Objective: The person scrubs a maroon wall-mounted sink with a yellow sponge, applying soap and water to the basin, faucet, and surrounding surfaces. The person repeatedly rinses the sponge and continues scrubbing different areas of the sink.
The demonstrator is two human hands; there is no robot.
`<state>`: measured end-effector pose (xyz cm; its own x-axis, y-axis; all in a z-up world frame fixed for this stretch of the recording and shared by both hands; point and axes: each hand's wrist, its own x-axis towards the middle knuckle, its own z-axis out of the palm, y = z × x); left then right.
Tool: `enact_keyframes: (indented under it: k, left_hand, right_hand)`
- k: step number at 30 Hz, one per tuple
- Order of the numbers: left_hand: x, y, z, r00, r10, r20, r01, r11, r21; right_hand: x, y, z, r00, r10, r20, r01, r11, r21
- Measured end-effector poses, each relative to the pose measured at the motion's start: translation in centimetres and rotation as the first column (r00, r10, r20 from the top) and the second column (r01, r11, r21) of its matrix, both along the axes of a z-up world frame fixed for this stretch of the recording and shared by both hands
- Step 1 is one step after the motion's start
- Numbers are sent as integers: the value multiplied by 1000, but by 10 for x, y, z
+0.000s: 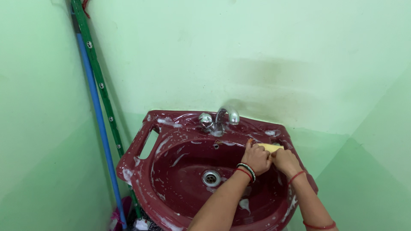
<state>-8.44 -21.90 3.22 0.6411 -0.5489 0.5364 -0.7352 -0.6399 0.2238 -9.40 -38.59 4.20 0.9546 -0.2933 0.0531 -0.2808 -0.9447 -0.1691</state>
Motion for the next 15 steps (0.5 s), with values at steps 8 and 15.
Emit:
enact_keyframes:
  k: [8, 15]
  left_hand:
    - [16, 8, -13, 994, 107, -21, -107, 994, 5]
    - [49, 12, -14, 937, 329, -120, -308, 936, 169]
  right_hand:
    - [56, -20, -17, 992, 124, -9, -124, 992, -22]
    - [103, 8, -30, 967, 218, -133, -239, 954, -178]
